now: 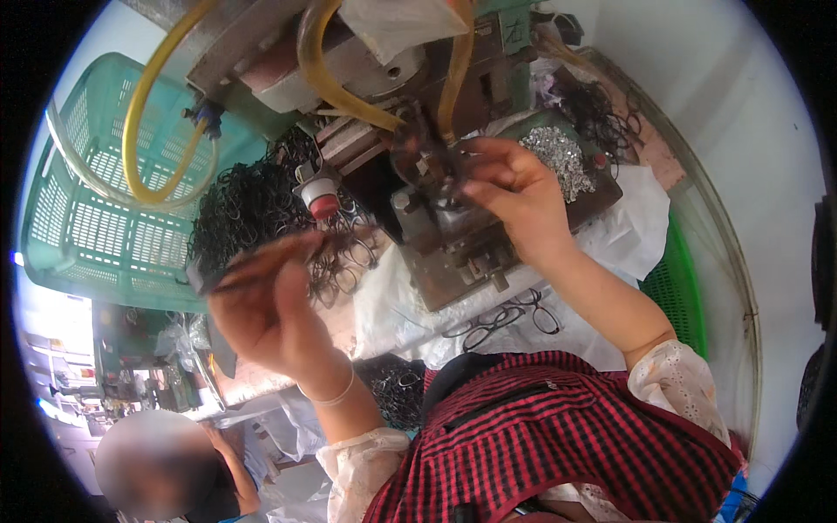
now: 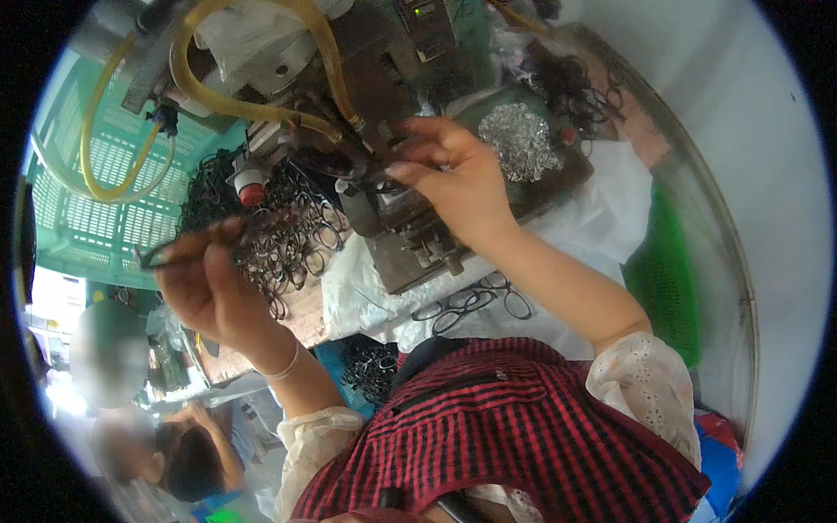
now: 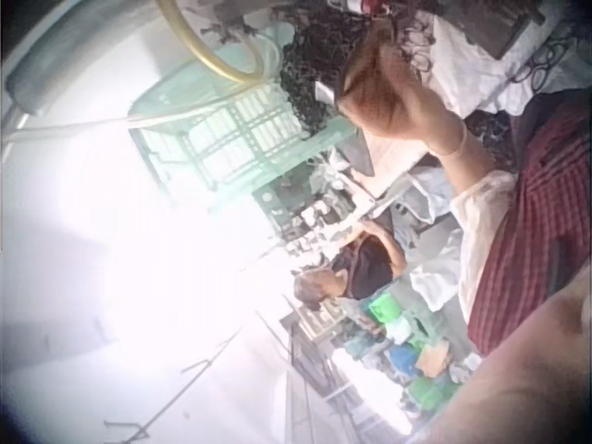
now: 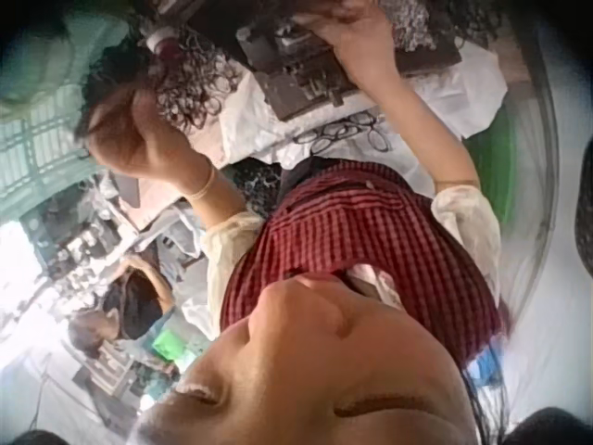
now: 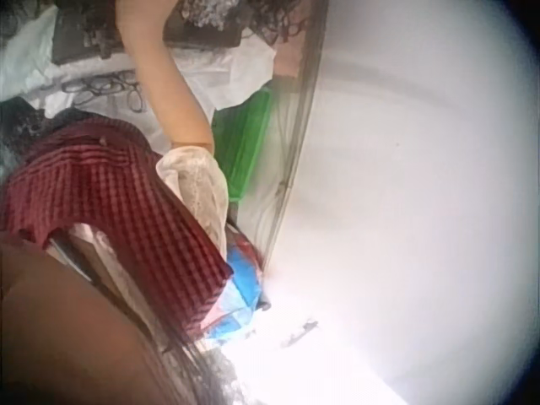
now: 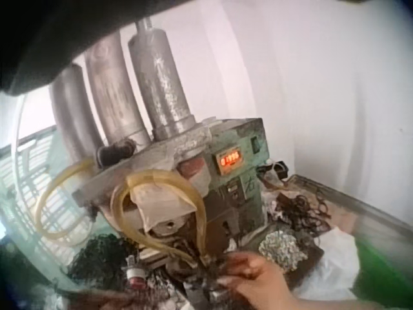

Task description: The person repeatedly picks up small metal rings and dark coiled cords, places them into a small press machine, and removes the assembled keychains. The person handles the components one at a time and deposits the finished items into a green basket.

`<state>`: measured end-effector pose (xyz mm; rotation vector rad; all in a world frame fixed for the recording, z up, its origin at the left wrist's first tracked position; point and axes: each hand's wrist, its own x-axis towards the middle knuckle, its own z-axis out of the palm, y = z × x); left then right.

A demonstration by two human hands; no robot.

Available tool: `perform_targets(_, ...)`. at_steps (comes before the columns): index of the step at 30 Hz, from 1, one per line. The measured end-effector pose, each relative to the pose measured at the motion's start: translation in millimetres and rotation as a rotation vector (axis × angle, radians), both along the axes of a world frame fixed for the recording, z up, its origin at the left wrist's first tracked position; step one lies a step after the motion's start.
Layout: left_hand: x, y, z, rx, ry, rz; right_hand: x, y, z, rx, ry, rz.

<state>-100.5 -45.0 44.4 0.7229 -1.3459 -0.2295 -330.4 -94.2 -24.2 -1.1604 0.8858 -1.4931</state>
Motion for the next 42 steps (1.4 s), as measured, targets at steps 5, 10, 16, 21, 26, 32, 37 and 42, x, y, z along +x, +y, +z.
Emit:
perform_targets(5,-12.6,-1.0,23.4,-0.038,0.059,-0.014,6.8,25.6,30.1,0.094,-0.079,0.015)
perform_targets(10,-35.3,25.6,11.0,0.153,-0.038,-0.039,-38.3,14.4,19.8,-0.193,0.527,-0.037)
perform_targets(16,-74.2,-2.3,4.7,0.288,-0.108,-0.123,-101.6,-24.1,-72.5,-0.283,1.339,-0.628)
perform_targets(21,-88.1,-14.7,-1.7,0.350,-0.146,-0.089,-109.0,-35.4,-66.0,-0.277,1.180,-0.594)
perform_targets(26,-92.6,-21.2,-0.7,0.203,-0.339,0.106,-104.2,-38.9,-63.4,-0.132,1.208,-0.566)
perform_targets(32,-86.8,-12.2,-3.7,0.174,-0.449,0.199,-98.4,-68.8,-79.8,-0.577,1.438,-0.359)
perform_targets(37,-39.6,26.6,-46.3,0.151,-0.059,0.187,-121.6,-55.2,-85.4,-0.371,1.020,-0.608)
perform_targets(42,78.8,15.5,-66.4,0.392,-0.195,0.505,-121.9,-34.4,-61.2,-0.115,0.942,-0.507)
